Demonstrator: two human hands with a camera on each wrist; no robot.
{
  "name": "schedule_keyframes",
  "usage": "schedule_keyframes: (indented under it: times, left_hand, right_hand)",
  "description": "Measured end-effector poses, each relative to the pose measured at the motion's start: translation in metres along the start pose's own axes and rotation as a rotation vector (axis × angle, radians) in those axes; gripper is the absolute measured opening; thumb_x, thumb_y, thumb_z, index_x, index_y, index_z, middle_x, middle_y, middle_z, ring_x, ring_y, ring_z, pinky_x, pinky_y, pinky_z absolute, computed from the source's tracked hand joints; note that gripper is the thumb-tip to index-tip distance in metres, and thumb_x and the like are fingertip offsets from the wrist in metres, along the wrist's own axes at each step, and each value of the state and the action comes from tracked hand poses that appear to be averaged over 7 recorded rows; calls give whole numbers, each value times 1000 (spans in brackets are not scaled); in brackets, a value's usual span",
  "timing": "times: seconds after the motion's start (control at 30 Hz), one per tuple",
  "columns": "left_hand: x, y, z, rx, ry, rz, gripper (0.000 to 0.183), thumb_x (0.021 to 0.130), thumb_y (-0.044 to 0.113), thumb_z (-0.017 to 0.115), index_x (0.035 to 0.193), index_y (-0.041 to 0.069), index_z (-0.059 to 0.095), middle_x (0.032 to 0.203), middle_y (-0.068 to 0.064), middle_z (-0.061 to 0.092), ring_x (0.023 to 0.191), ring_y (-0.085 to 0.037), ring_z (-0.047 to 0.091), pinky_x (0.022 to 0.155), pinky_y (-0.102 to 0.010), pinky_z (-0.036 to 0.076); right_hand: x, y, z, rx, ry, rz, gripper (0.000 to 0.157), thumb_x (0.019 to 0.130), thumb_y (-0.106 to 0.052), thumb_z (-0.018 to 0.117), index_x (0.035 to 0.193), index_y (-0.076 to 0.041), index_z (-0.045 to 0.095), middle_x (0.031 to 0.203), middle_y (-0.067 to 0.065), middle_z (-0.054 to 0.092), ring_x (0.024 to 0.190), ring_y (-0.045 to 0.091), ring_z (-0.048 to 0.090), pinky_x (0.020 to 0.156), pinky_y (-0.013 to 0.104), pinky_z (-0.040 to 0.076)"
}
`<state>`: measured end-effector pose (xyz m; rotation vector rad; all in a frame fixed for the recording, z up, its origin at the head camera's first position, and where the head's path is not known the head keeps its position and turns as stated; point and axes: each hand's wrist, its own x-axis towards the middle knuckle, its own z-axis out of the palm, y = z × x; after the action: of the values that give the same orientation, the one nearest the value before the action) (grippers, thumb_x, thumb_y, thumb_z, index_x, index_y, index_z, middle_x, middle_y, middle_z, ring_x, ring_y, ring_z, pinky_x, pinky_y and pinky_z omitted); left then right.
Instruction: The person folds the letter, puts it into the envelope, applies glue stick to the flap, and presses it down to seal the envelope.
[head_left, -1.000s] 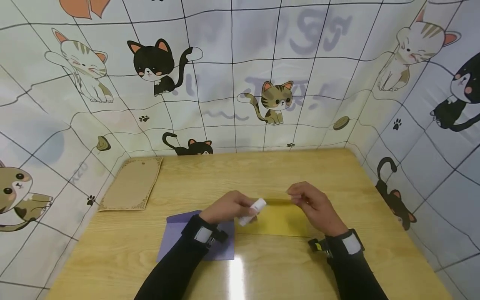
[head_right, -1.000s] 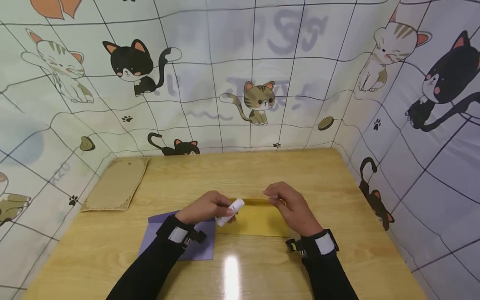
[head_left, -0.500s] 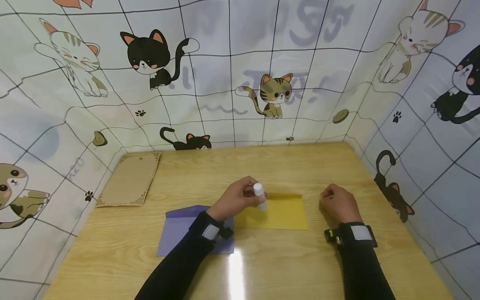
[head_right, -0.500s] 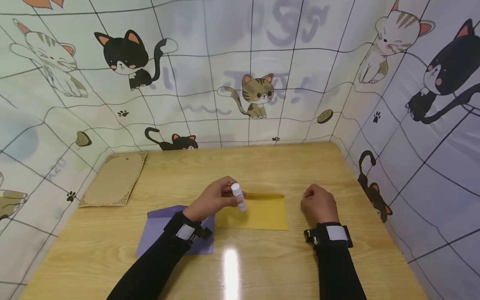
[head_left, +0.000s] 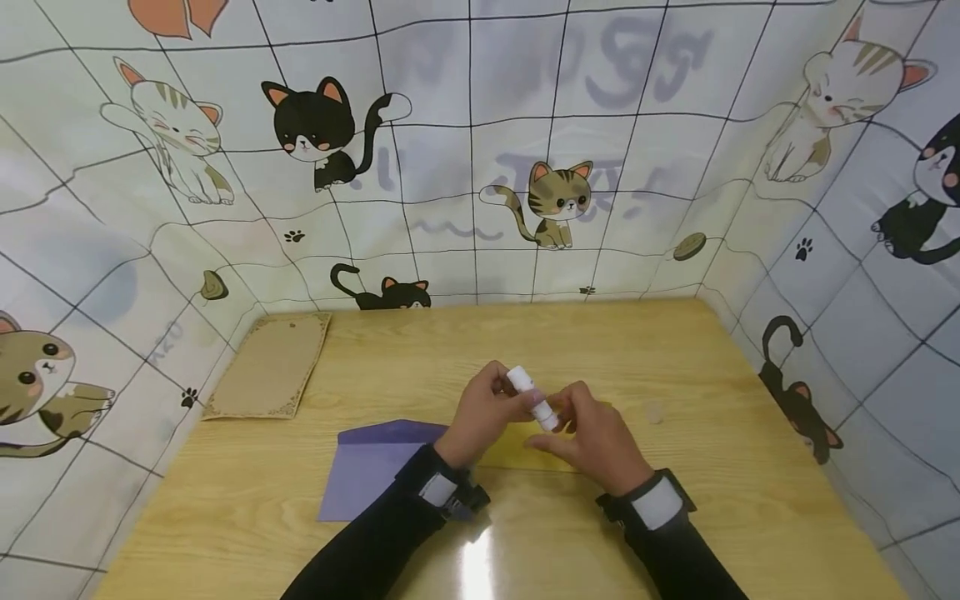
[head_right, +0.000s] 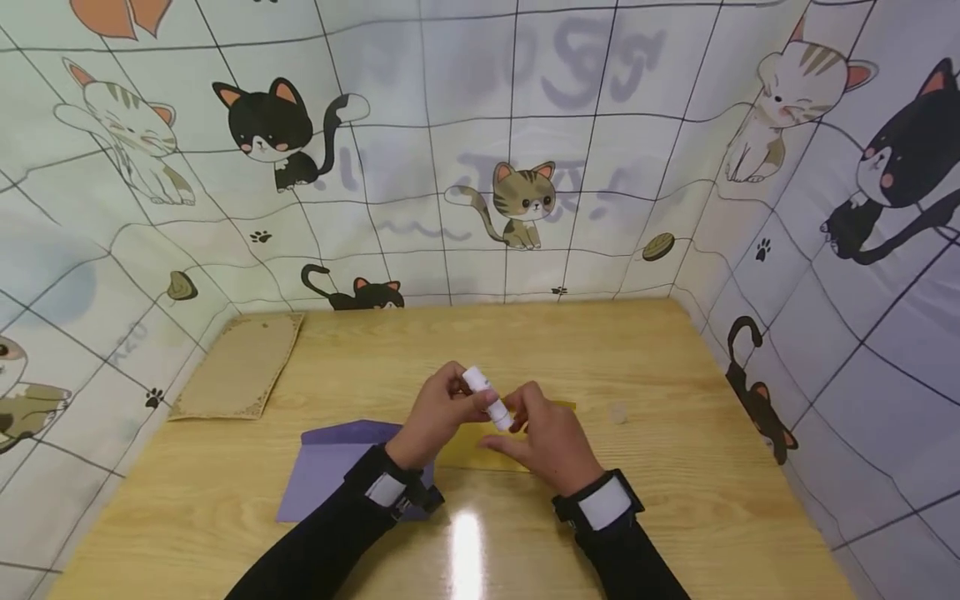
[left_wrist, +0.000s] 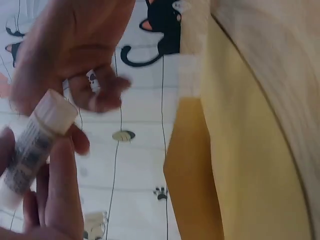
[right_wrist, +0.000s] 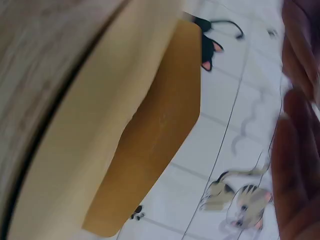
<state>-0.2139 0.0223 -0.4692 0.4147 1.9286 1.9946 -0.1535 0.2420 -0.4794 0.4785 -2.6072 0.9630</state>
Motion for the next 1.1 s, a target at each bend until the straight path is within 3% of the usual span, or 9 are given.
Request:
schedule_keyframes:
  times: [0.17,0.23,0.37,0.43,0.53,0.73,0.87,1.0,1.1]
  left_hand:
    - [-6,3,7,-1,50,35,25,106,12,82,115,4,60,117,-14,77,104,-12,78,94,-29,66]
    - [-6,6,7,-39,27,61,22,107,7,79,119,3,61,123,-17,79,109,-9,77,98,-27,64]
    - [-4,8,1,-148,-114,129,22,108,-7,67,129,-5,62,126,-6,84,116,-7,78,106,-26,63]
    - [-4,7,-1,-196,-166,144,24,108,-10,65,131,-6,62,124,1,86,117,-7,79,106,-28,63]
    - [-3,5,-1,-203,-118,126,21,106,-6,71,124,1,63,114,10,84,110,-7,80,99,-28,65]
    - [-5,9,5,-104,42,83,25,105,-1,78,118,7,58,112,-7,77,101,-8,76,92,-26,67]
    - [-7,10,5,-126,-27,113,24,107,-7,70,128,-2,59,135,-26,78,112,-9,78,102,-30,65]
    - [-8,10,5,-172,-130,165,28,109,-9,64,136,-6,59,135,-5,84,123,-7,77,112,-29,61]
    - [-9,9,6,-186,-123,167,26,109,-9,64,135,-5,59,134,-7,84,122,-7,78,111,-29,62]
  right_hand:
    - [-1,-14,13,-57,88,-35,46,93,-12,94,102,-11,49,82,3,68,66,-1,55,55,19,47]
    - [-1,-11,11,194,19,-18,39,103,-8,83,103,-9,43,89,3,74,69,-1,65,58,22,54]
    - [0,0,6,939,-265,4,19,124,-16,46,110,-12,33,108,-3,81,88,2,80,74,24,65]
    - [0,4,5,1158,-375,25,15,126,-22,32,113,-14,31,111,-7,81,92,6,81,79,25,67]
    - [-1,2,6,1100,-326,65,17,124,-20,45,114,-13,34,113,-8,81,97,5,82,83,25,67]
    - [-3,-8,13,415,-65,133,40,110,-15,78,110,-7,39,106,11,78,88,4,79,76,26,64]
    - [-2,-2,10,674,-134,88,26,122,-14,50,111,-8,27,118,20,85,82,9,82,76,29,66]
    - [0,4,7,1159,-310,55,18,127,-29,26,115,-16,28,116,-1,88,83,7,84,76,25,65]
    - [0,1,7,1185,-304,99,20,127,-33,27,116,-17,32,106,-6,86,84,7,83,76,25,65]
